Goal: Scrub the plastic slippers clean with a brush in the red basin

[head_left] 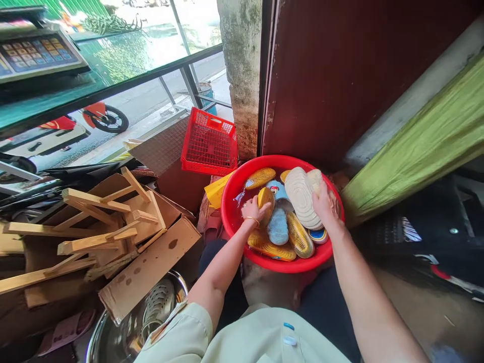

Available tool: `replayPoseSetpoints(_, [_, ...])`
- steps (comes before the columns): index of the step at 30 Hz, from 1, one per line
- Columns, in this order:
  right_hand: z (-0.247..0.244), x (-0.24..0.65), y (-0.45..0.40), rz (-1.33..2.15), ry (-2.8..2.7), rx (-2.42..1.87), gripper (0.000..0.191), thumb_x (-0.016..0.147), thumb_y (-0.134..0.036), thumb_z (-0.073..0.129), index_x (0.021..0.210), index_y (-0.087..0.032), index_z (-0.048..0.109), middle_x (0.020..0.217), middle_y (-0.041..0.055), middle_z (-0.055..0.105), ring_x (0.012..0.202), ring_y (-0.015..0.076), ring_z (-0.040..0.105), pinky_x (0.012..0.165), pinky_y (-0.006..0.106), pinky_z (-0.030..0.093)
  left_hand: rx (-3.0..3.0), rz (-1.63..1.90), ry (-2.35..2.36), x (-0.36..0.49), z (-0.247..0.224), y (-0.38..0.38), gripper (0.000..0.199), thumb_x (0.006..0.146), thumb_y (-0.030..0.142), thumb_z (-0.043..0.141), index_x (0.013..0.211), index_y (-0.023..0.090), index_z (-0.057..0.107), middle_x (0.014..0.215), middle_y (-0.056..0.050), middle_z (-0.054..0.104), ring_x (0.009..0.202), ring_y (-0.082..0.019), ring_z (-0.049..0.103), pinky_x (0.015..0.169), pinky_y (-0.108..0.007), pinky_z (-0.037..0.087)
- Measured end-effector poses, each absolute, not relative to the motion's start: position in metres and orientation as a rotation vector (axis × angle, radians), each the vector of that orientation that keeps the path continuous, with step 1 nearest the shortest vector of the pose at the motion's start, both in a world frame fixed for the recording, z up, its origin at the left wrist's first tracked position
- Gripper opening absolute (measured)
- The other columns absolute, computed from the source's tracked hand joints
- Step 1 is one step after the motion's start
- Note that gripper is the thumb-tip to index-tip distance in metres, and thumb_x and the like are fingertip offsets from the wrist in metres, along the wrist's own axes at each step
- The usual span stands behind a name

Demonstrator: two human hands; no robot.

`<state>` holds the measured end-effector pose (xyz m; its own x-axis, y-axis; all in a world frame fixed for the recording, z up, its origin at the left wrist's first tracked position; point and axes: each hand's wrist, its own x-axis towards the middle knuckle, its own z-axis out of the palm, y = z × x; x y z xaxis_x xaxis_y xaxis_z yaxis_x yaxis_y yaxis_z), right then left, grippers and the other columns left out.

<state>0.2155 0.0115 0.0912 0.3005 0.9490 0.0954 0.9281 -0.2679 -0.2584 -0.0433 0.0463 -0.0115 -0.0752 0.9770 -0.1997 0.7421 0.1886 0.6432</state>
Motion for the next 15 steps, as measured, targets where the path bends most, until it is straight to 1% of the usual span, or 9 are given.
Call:
replayPoseSetpoints(1, [0.091, 0.220, 0.018, 0.119, -1.682, -2.332, 0.064, 0.106, -0.037, 0.034, 0.166, -0.013, 0.026, 0.125, 0.0260, 0.068, 0.107, 0.0353, 0.069, 0.087, 0.045, 0.050, 1.715, 0.432, 1.898, -0.042, -0.010, 0.043, 0.079, 0.087, 0.053, 0.068, 0.153, 0.016, 0.046, 0.150, -0.022, 0.055, 0.138, -0.038, 0.053, 0.113, -0.049, 0.043])
replayPoseSetpoints(3, [0.085, 0.226, 0.026, 0.174, -1.645, -2.341, 0.064, 0.106, -0.034, 0.033, 0.164, -0.009, 0.029, 0.119, 0.0273, 0.071, 0.103, 0.0346, 0.070, 0.086, 0.045, 0.049, 1.859, 0.350, 1.935, -0.038, -0.008, 0.038, 0.085, 0.087, 0.042, 0.069, 0.159, 0.013, 0.035, 0.155, -0.024, 0.048, 0.143, -0.037, 0.048, 0.115, -0.048, 0.041])
replayPoseSetpoints(5, [0.076, 0.226, 0.027, 0.248, -1.644, -2.304, 0.062, 0.105, -0.034, 0.036, 0.161, -0.007, 0.035, 0.117, 0.0274, 0.073, 0.102, 0.0335, 0.071, 0.087, 0.043, 0.049, 1.935, 0.340, 1.947, -0.035, -0.008, 0.036, 0.086, 0.087, 0.033, 0.067, 0.162, 0.015, 0.029, 0.162, -0.023, 0.039, 0.148, -0.036, 0.042, 0.118, -0.048, 0.039])
replayPoseSetpoints(7, [0.067, 0.222, 0.023, 0.287, -1.665, -2.257, 0.062, 0.103, -0.034, 0.042, 0.159, -0.008, 0.040, 0.121, 0.0263, 0.073, 0.104, 0.0320, 0.071, 0.089, 0.041, 0.050, 1.976, 0.371, 1.944, -0.033, -0.009, 0.037, 0.082, 0.088, 0.026, 0.065, 0.162, 0.019, 0.031, 0.167, -0.021, 0.032, 0.152, -0.036, 0.035, 0.119, -0.051, 0.036])
replayPoseSetpoints(9, [0.060, 0.211, 0.015, 0.301, -1.686, -2.230, 0.063, 0.101, -0.035, 0.046, 0.159, -0.011, 0.041, 0.125, 0.0233, 0.072, 0.107, 0.0299, 0.071, 0.090, 0.038, 0.052, 1.998, 0.440, 1.928, -0.031, -0.009, 0.038, 0.075, 0.088, 0.020, 0.062, 0.159, 0.021, 0.037, 0.169, -0.019, 0.029, 0.155, -0.037, 0.030, 0.122, -0.054, 0.032])
replayPoseSetpoints(10, [0.057, 0.203, 0.011, 0.324, -1.684, -2.203, 0.064, 0.100, -0.035, 0.048, 0.159, -0.012, 0.041, 0.128, 0.0220, 0.072, 0.108, 0.0294, 0.071, 0.092, 0.037, 0.052, 2.014, 0.498, 1.895, -0.029, -0.009, 0.038, 0.071, 0.089, 0.020, 0.061, 0.157, 0.021, 0.041, 0.168, -0.018, 0.030, 0.156, -0.036, 0.028, 0.123, -0.055, 0.030])
replayPoseSetpoints(12, [0.052, 0.185, 0.002, 0.385, -1.657, -2.125, 0.065, 0.098, -0.035, 0.049, 0.159, -0.013, 0.041, 0.134, 0.0203, 0.069, 0.112, 0.0292, 0.071, 0.095, 0.037, 0.054, 2.066, 0.653, 1.727, -0.024, -0.010, 0.036, 0.061, 0.093, 0.026, 0.059, 0.153, 0.020, 0.046, 0.165, -0.016, 0.037, 0.155, -0.033, 0.030, 0.125, -0.054, 0.027])
replayPoseSetpoints(13, [0.050, 0.176, -0.003, 0.427, -1.642, -2.079, 0.065, 0.097, -0.035, 0.048, 0.159, -0.013, 0.042, 0.137, 0.0196, 0.067, 0.114, 0.0291, 0.070, 0.097, 0.038, 0.054, 2.075, 0.737, 1.609, -0.021, -0.011, 0.034, 0.058, 0.096, 0.031, 0.058, 0.151, 0.020, 0.048, 0.162, -0.016, 0.042, 0.153, -0.031, 0.033, 0.126, -0.052, 0.028])
replayPoseSetpoints(15, [0.047, 0.161, -0.010, 0.526, -1.636, -1.997, 0.064, 0.098, -0.038, 0.046, 0.158, -0.014, 0.042, 0.142, 0.0176, 0.065, 0.113, 0.0274, 0.070, 0.094, 0.036, 0.057, 2.003, 0.879, 1.406, -0.015, -0.015, 0.029, 0.057, 0.099, 0.042, 0.055, 0.150, 0.019, 0.048, 0.156, -0.017, 0.048, 0.147, -0.028, 0.043, 0.123, -0.048, 0.035])
